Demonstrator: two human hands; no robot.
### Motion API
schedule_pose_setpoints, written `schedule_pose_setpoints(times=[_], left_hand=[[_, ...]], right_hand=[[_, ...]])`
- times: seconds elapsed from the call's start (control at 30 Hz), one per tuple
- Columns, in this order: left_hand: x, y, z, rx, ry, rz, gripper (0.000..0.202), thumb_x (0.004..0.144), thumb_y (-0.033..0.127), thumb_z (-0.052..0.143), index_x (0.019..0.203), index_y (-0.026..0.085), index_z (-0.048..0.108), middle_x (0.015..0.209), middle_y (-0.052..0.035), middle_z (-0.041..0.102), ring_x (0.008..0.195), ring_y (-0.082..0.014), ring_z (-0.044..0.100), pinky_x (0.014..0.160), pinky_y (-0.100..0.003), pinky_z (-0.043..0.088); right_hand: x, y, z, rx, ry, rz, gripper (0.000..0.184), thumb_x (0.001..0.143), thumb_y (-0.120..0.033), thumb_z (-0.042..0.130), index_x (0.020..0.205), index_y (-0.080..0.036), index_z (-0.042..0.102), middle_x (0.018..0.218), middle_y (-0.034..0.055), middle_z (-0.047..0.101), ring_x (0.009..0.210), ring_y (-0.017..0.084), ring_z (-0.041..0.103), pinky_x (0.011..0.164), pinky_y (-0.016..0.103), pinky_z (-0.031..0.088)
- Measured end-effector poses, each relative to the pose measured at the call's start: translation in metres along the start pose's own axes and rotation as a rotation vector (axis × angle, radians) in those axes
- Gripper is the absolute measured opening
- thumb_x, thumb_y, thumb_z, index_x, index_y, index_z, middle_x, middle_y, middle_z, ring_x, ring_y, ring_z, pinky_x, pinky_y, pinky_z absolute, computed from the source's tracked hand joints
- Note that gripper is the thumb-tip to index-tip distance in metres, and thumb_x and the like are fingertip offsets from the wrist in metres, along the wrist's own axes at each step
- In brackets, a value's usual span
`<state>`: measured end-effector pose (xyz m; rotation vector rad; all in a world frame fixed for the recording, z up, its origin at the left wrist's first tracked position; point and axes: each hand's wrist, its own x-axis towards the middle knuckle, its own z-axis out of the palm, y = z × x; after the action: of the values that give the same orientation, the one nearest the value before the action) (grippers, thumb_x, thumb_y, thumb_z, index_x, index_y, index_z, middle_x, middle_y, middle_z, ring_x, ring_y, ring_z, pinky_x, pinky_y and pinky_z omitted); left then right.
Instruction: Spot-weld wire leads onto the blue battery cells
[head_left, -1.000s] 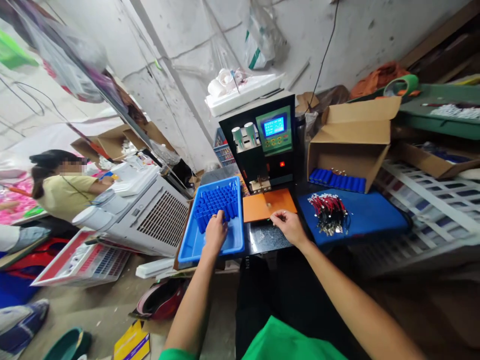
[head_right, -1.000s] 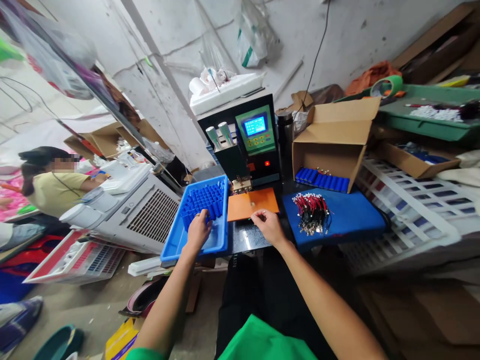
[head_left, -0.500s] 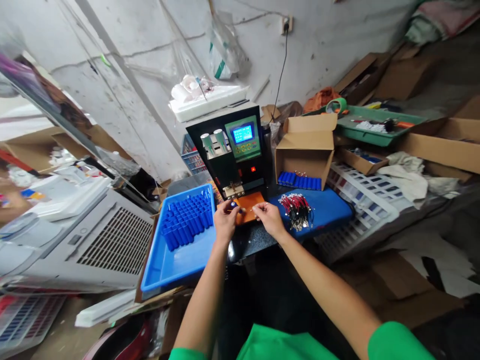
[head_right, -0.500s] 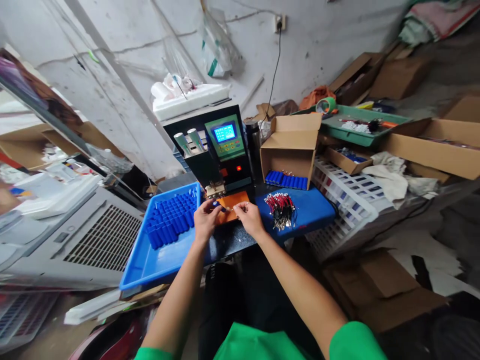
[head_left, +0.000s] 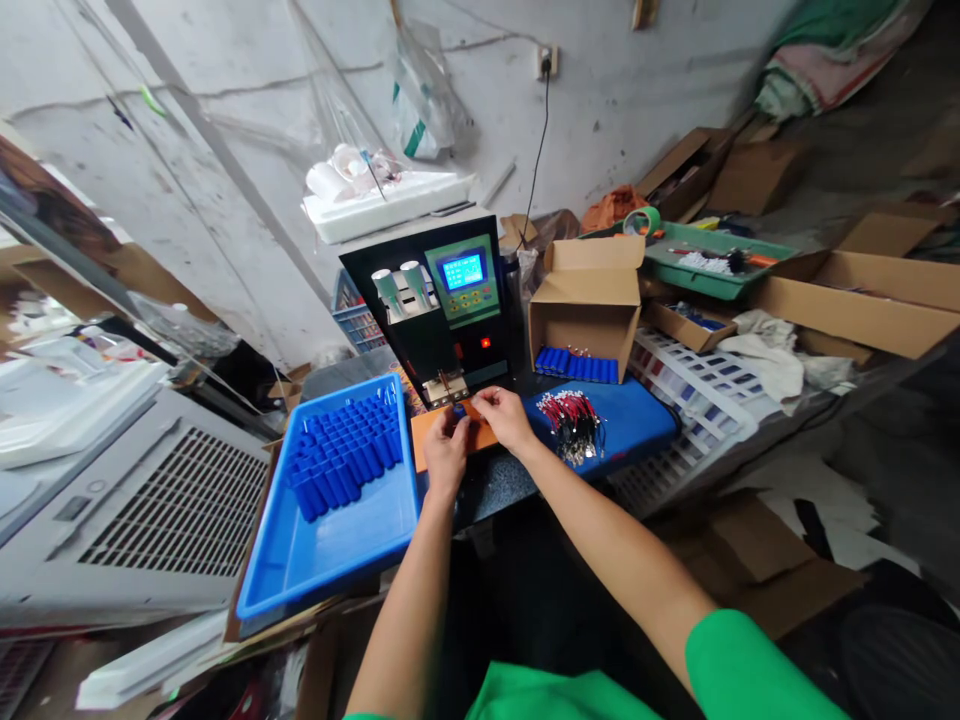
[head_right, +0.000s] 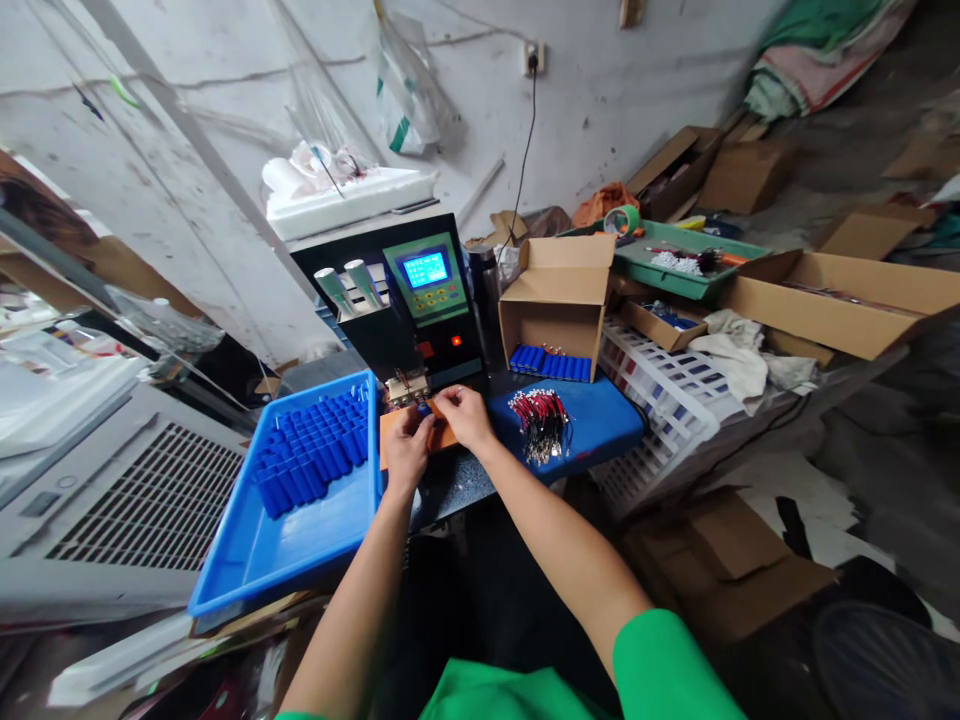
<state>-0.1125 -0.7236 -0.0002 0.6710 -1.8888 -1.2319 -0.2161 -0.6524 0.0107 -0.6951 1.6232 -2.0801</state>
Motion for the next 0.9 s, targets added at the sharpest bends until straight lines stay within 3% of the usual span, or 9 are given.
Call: schedule_pose_setpoints(times=[0.23, 0.63, 0.9], left_hand=[[-0.001, -0.002, 0.001, -0.010, 0.016, 0.002, 0.038, 0.084, 0.043, 0.062, 0.110, 0.016, 0.069, 0.096, -0.0080, 0.074, 0.082, -0.0177, 0.069, 0.076, -0.029, 0.055], [-0.001, -0.007, 0.000, 0.002, 0.034, -0.017, 0.040, 0.084, 0.042, 0.063, 0.113, 0.016, 0.069, 0.102, -0.0082, 0.074, 0.086, -0.0177, 0.069, 0.081, -0.029, 0.055], [-0.002, -0.004, 0.000, 0.004, 0.036, -0.017, 0.041, 0.084, 0.044, 0.063, 0.114, 0.016, 0.069, 0.099, -0.0077, 0.074, 0.081, -0.0168, 0.068, 0.077, -0.028, 0.054]], right_hand=[[0.008, 0.009, 0.011, -0.010, -0.045, 0.000, 0.020, 0.072, -0.039, 0.070, 0.073, -0.020, 0.063, 0.074, 0.0044, 0.071, 0.073, 0.021, 0.068, 0.065, 0.029, 0.052], [0.006, 0.002, 0.015, -0.055, -0.095, -0.019, 0.018, 0.078, -0.037, 0.066, 0.072, -0.020, 0.066, 0.077, 0.0053, 0.074, 0.076, 0.022, 0.069, 0.068, 0.030, 0.051], [0.007, 0.004, 0.014, -0.108, -0.093, -0.041, 0.017, 0.079, -0.034, 0.066, 0.073, -0.018, 0.068, 0.075, 0.0048, 0.074, 0.073, 0.021, 0.069, 0.066, 0.028, 0.049]])
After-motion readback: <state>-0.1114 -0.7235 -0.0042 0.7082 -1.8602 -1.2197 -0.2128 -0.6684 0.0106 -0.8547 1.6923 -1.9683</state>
